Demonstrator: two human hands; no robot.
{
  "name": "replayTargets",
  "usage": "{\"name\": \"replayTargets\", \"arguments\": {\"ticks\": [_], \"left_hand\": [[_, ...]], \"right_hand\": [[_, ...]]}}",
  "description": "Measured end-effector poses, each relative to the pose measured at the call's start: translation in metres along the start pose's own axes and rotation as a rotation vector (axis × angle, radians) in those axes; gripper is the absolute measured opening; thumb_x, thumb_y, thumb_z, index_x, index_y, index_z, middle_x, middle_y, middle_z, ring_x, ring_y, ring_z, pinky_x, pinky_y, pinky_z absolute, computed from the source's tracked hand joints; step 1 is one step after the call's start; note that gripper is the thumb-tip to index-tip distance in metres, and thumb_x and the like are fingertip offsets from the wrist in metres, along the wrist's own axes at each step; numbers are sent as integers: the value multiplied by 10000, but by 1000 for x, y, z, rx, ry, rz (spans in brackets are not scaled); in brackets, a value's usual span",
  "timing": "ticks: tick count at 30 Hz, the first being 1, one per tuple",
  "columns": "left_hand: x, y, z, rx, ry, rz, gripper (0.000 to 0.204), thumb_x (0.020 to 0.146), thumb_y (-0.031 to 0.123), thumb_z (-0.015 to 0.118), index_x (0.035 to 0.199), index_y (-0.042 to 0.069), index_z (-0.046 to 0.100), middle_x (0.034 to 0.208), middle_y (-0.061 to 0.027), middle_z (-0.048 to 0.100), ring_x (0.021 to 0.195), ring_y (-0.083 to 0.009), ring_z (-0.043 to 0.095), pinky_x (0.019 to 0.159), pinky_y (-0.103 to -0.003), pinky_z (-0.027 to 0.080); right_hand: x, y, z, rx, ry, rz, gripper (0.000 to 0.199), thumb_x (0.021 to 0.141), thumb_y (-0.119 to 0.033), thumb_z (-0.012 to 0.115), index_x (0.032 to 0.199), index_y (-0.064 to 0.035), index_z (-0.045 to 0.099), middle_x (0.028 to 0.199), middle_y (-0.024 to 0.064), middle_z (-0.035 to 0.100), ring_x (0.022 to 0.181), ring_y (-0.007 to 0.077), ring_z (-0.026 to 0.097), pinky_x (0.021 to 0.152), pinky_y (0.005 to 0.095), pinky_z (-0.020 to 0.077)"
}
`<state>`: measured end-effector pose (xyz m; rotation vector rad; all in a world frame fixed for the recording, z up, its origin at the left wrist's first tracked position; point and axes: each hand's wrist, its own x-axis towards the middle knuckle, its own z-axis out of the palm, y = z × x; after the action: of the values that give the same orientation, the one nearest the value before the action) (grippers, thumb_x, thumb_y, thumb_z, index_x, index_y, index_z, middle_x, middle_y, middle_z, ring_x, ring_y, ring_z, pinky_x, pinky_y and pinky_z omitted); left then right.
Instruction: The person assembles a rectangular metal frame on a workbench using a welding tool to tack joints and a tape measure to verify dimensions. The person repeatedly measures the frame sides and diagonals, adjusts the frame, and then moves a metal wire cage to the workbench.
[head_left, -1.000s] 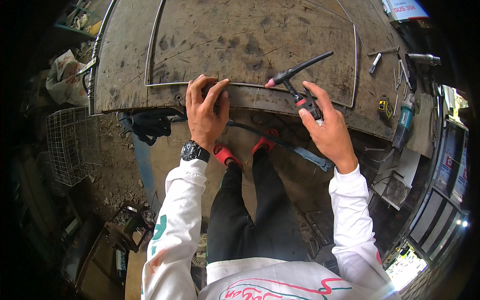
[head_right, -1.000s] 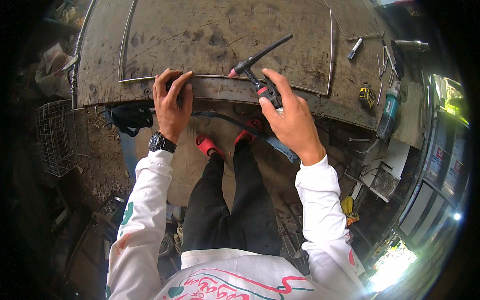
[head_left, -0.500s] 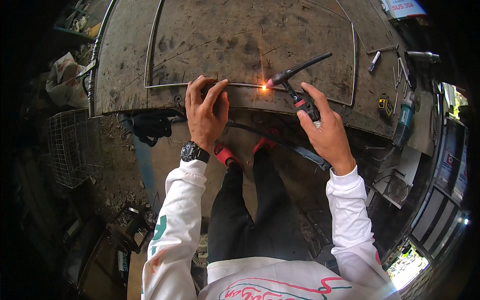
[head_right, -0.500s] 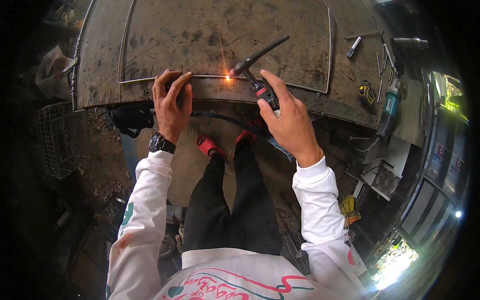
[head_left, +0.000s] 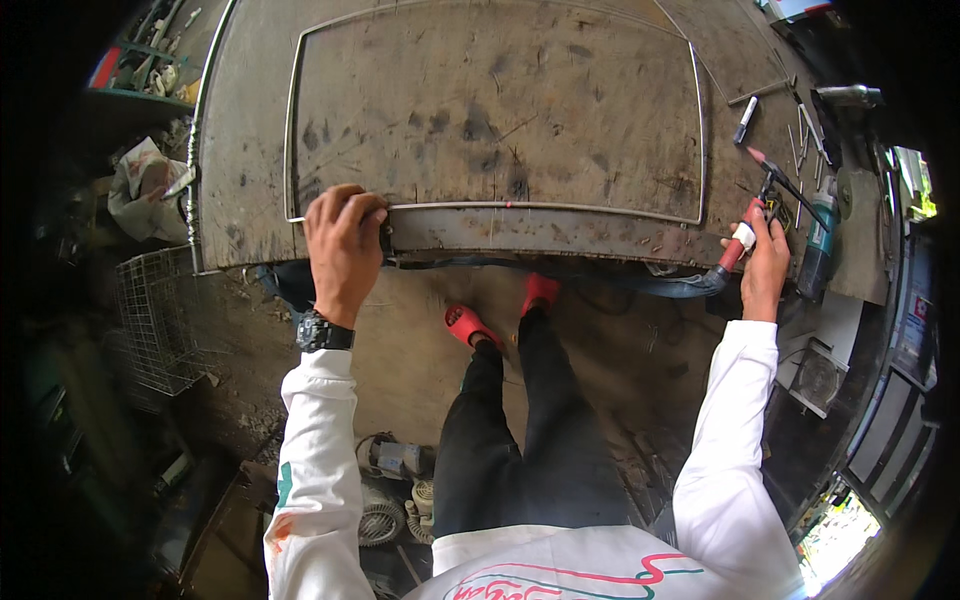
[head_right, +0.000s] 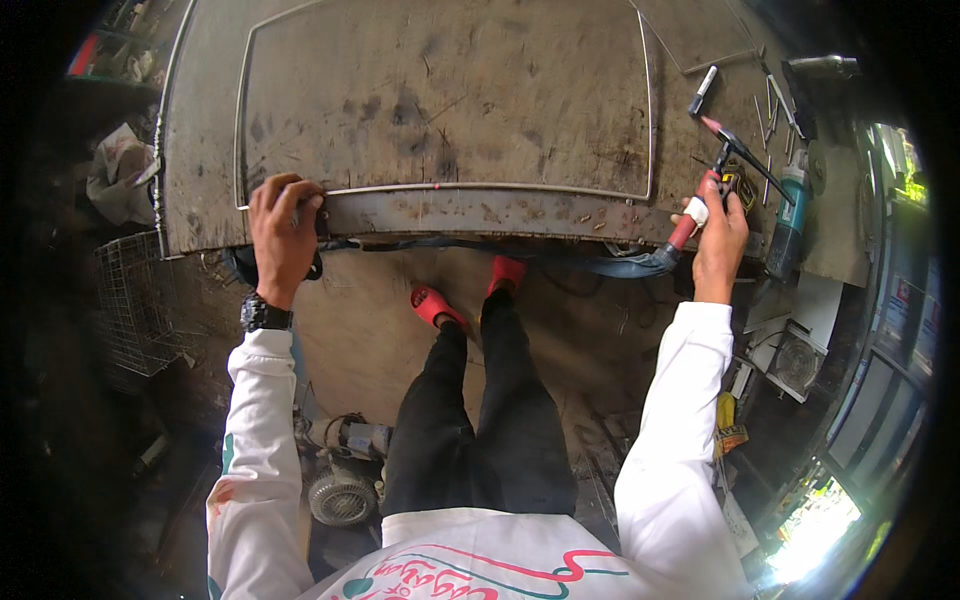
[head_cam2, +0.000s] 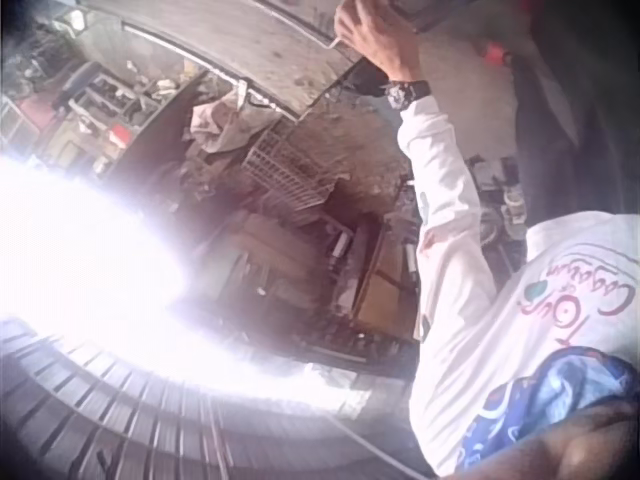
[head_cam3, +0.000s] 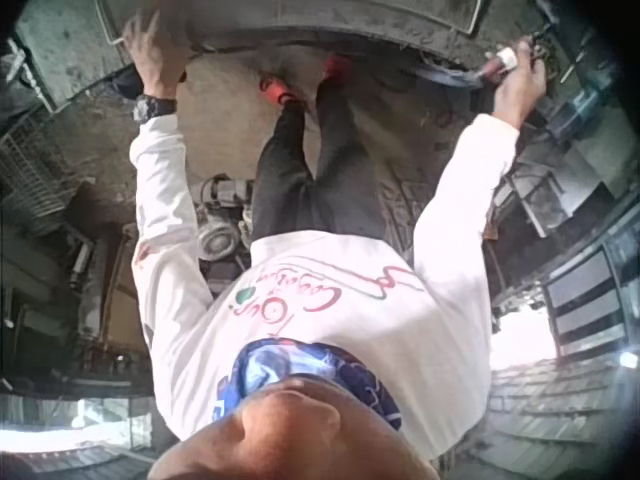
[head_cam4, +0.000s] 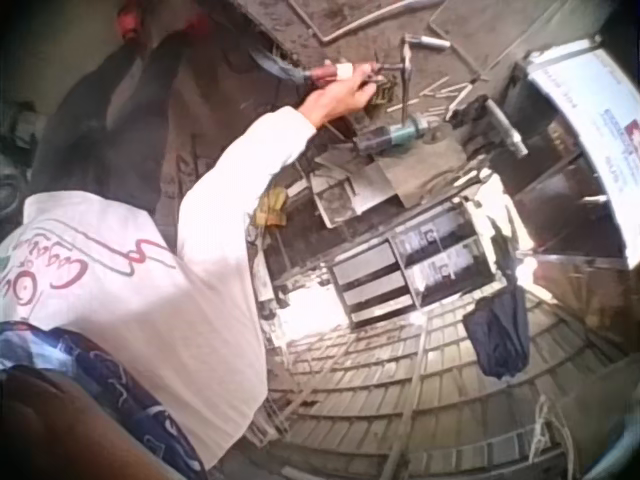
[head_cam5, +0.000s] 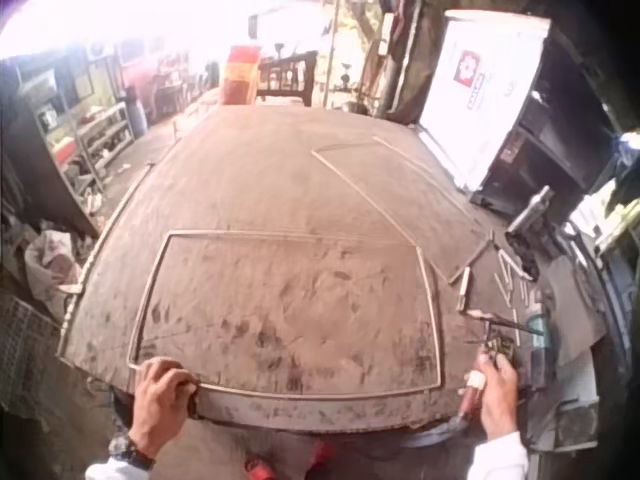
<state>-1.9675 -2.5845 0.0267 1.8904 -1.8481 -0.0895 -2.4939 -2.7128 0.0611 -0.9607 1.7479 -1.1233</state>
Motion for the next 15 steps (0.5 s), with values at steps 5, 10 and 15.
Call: {"name": "replayTargets", "arguments": {"ticks": [5,10,15], "left_hand": [[6,-17,-3,70,-47,61,151,988,61,644,1131,53,596,1132,-127,609,1106,-347,585,984,-464,437],[38,18,-68,-88,-94,102,172,983,66,665,1135,50,588,1104,-125,608,1063,-344,593,944,-442,433],[91,76,-158,-32,98,130,212,883,195,837,972,70,691,990,-98,634,917,-316,612,839,-426,458]], "right_hand": [[47,46,-45,-469,88,-225,346,1009,-340,736,1063,1,757,943,72,768,841,134,658,799,329,514],[19,11,-39,-902,308,-480,497,967,-390,771,1231,21,678,1131,184,660,1021,344,648,907,459,519],[-32,-161,28,-545,-7,-1077,443,958,-316,791,1279,-34,673,1141,136,655,1001,292,638,959,461,478]]}}
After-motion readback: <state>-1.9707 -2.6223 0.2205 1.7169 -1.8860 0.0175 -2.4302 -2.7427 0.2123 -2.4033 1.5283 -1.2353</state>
